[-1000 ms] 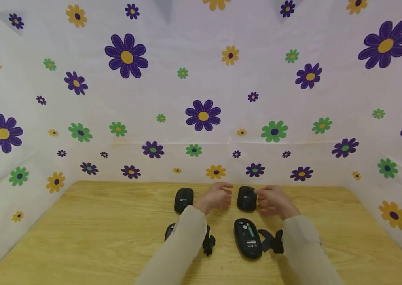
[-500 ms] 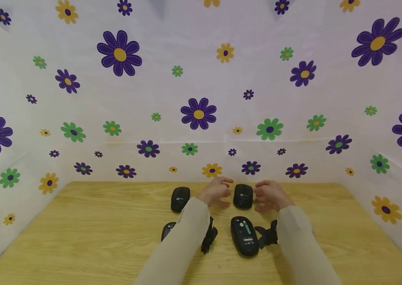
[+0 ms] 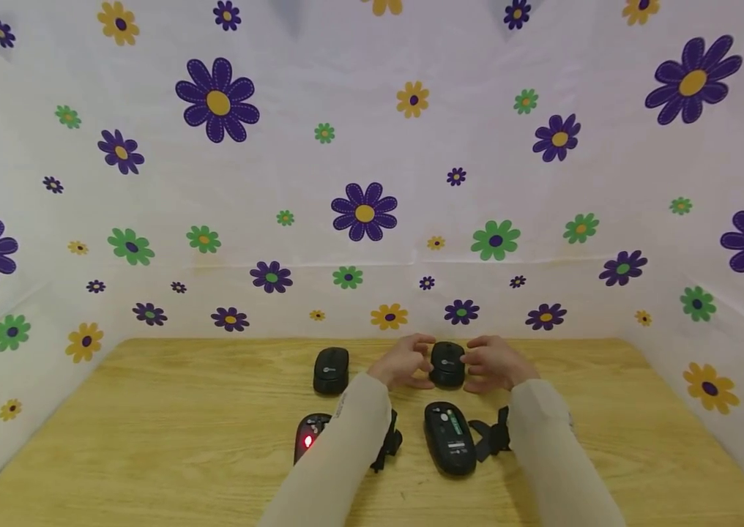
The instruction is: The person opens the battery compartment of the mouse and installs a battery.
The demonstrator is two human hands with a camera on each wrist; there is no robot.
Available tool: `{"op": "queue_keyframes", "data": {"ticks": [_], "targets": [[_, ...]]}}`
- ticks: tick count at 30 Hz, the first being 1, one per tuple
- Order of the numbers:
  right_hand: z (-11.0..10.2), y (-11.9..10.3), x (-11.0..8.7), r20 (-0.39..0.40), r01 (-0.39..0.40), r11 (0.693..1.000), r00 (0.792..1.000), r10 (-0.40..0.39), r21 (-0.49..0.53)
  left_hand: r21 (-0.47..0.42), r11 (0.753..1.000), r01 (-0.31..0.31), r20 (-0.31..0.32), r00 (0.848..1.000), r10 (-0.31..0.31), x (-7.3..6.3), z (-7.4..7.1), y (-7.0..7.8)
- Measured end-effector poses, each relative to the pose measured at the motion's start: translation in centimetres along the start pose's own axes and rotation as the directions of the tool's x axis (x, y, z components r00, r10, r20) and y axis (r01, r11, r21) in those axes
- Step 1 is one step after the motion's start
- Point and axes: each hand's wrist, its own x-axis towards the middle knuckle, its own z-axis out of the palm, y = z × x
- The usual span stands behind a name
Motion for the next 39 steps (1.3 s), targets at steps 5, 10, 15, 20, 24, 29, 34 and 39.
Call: {"op": "queue_keyframes", "data": {"ticks": [5,10,15,20,24,29,34,39], "targets": [[0.4,-0.1,0.1,-0.021,0.004,0.999,1.000,-0.005,-0.044,-0.003,1.000,0.005,0.056,0.998,-0.005,0.4,0.1,0.0],[0.7,0.0,0.3,-0.033,0.003,0.998,0.999,-0.005,-0.071,-0.003,1.000,0.003,0.066,0.998,-0.003,0.7,0.4,-0.3],[1.0,0.0,0.5,-0.069,-0.008,0.998,0.998,0.003,-0.065,0.011,1.000,-0.019,0.037,0.999,0.019,0.7,0.6,-0.5],[1.4,-0.1,0.3,-0.076,0.014,0.998,0.997,-0.019,-0.066,0.039,0.998,-0.055,-0.013,0.998,0.056,0.7,0.4,-0.5],[1.5,-0.5,0.0,-0.092,0.041,0.997,0.995,-0.047,-0.066,0.048,0.995,-0.090,-0.048,0.995,0.093,0.5,0.0,-0.1],[1.2,-0.8,-0.6,-0.098,0.080,0.997,0.992,-0.082,-0.019,0.017,0.994,-0.111,-0.037,0.993,0.111,0.2,-0.3,0.6],[1.3,-0.9,-1.4,-0.083,0.118,0.992,0.989,-0.121,-0.035,-0.015,0.992,-0.123,0.018,0.992,0.124,-0.6,-0.8,0.8],[2.1,-1.1,-2.0,-0.044,0.173,0.984,0.984,-0.175,-0.044,-0.010,0.990,-0.142,0.030,0.989,0.142,-1.9,-1.9,0.9]]}}
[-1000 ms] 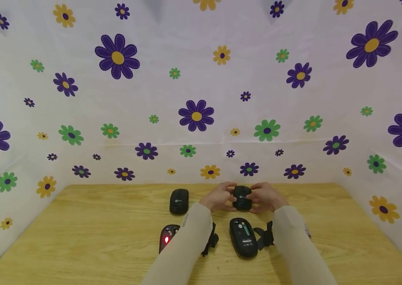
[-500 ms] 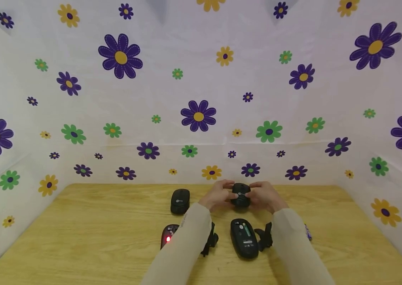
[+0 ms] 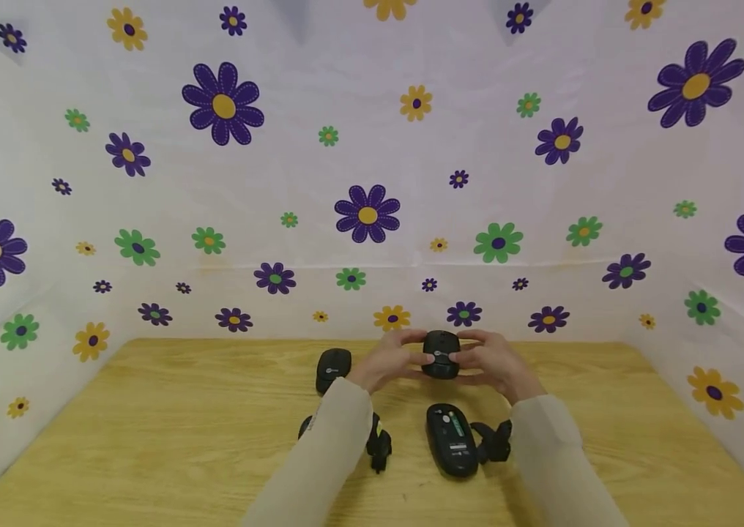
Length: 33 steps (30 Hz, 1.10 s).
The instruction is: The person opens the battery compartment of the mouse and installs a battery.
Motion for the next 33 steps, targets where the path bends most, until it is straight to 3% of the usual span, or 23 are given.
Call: {"op": "queue_keyframes", "data": {"ticks": [9,16,33], "targets": [[1.4,-0.6,-1.0,0.026,0.065,0.998,0.998,-0.065,-0.012,-0.023,0.999,0.035,0.015,0.999,-0.035,-1.6,-1.3,0.5],[2.2,-0.7,-1.5,0.024,0.114,0.993,0.993,-0.114,-0.029,0.018,0.999,0.037,0.012,0.999,-0.037,-2.5,-1.8,1.2],[3.1,-1.5,-3.2,0.047,0.178,0.984,0.983,-0.178,-0.008,0.032,0.999,-0.006,-0.006,1.000,0.006,-5.0,-2.2,2.4]]}}
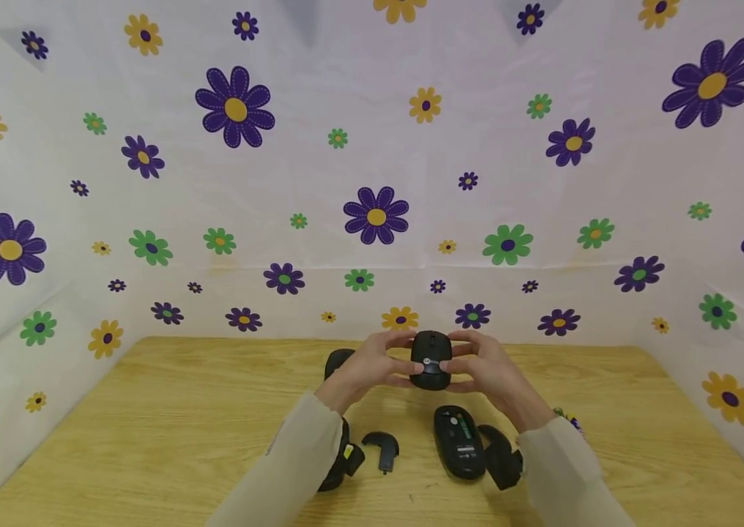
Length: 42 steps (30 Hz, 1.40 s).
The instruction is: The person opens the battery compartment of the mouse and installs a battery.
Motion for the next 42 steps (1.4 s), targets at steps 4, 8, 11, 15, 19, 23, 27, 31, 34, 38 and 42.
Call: {"op": "queue_keyframes", "data": {"ticks": [4,8,11,15,19,23,27,31,34,38,42], "targets": [[0.2,-0.2,-0.6,-0.001,0.016,1.000,1.000,-0.016,-0.018,-0.003,1.000,-0.021,-0.002,1.000,0.021,-0.7,0.0,0.0],[0.6,-0.4,-1.3,-0.001,0.026,0.999,1.000,-0.026,-0.032,-0.010,1.000,-0.029,0.003,1.000,0.029,-1.4,0.0,-0.1],[0.9,-0.6,-1.7,0.000,0.039,0.999,0.999,-0.039,-0.026,-0.016,0.999,-0.034,0.009,0.999,0.034,-2.1,-0.2,0.0],[1.6,-0.7,-2.0,0.011,0.059,0.998,0.998,-0.059,-0.007,-0.021,0.998,-0.055,0.011,0.998,0.056,-3.0,-0.4,-0.1],[2.2,-0.6,-2.3,0.034,0.057,0.998,0.998,-0.058,0.021,-0.036,0.997,-0.068,0.001,0.998,0.069,-4.1,-0.6,-0.4],[2.6,-0.6,-2.5,0.053,0.053,0.998,0.997,-0.055,0.037,-0.046,0.996,-0.079,-0.005,0.997,0.079,-5.2,-0.7,-0.9],[3.0,-0.7,-2.7,0.051,0.065,0.997,0.996,-0.067,0.035,-0.060,0.993,-0.099,-0.018,0.995,0.098,-5.9,-0.9,-1.1],[3.6,-0.9,-2.9,0.059,0.060,0.997,0.996,-0.063,0.049,-0.088,0.991,-0.103,-0.023,0.995,0.102,-6.6,-1.2,-1.0],[3.9,-1.0,-3.1,0.058,0.046,0.998,0.997,-0.049,0.051,-0.092,0.990,-0.103,-0.019,0.995,0.102,-7.3,-1.3,-1.0],[4.3,-1.0,-3.5,0.067,0.054,0.997,0.996,-0.057,0.049,-0.092,0.990,-0.109,-0.016,0.994,0.108,-8.1,-1.5,-0.9],[4.8,-1.1,-3.9,0.081,0.079,0.995,0.993,-0.084,0.057,-0.095,0.988,-0.119,-0.013,0.993,0.118,-9.0,-1.7,-1.0]]}}
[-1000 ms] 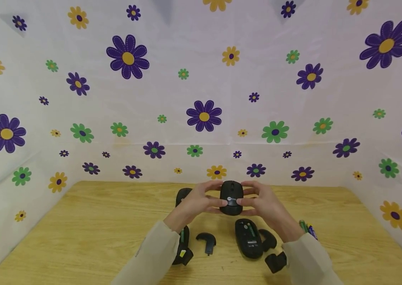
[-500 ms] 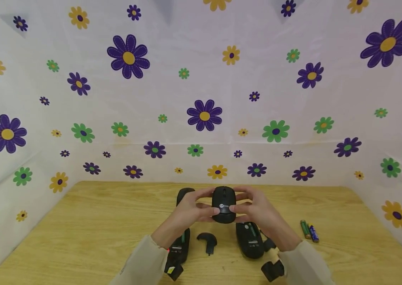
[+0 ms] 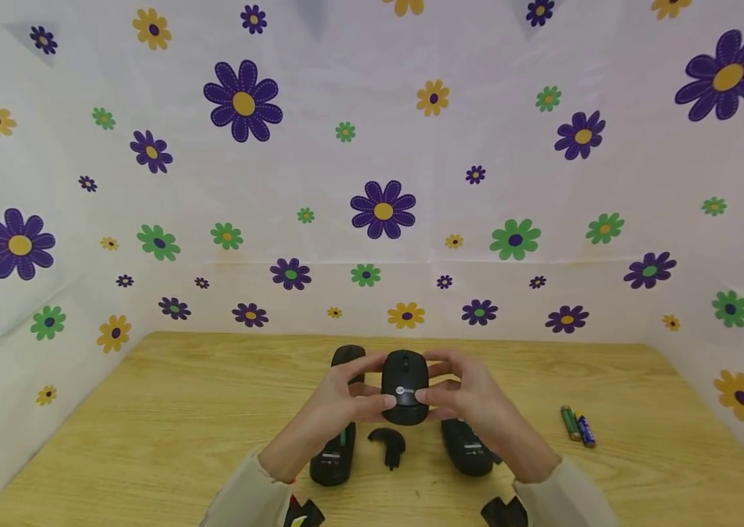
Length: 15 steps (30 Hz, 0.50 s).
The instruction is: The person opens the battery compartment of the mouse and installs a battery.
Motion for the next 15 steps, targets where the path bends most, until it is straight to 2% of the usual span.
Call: {"op": "queue_keyframes", "data": {"ticks": [15], "targets": [[1.2,0.2,-1.1,0.033,-0.030,0.999,0.999,0.029,0.030,-0.028,0.999,0.030,0.001,1.000,-0.030,-2.0,-0.4,0.2]]}}
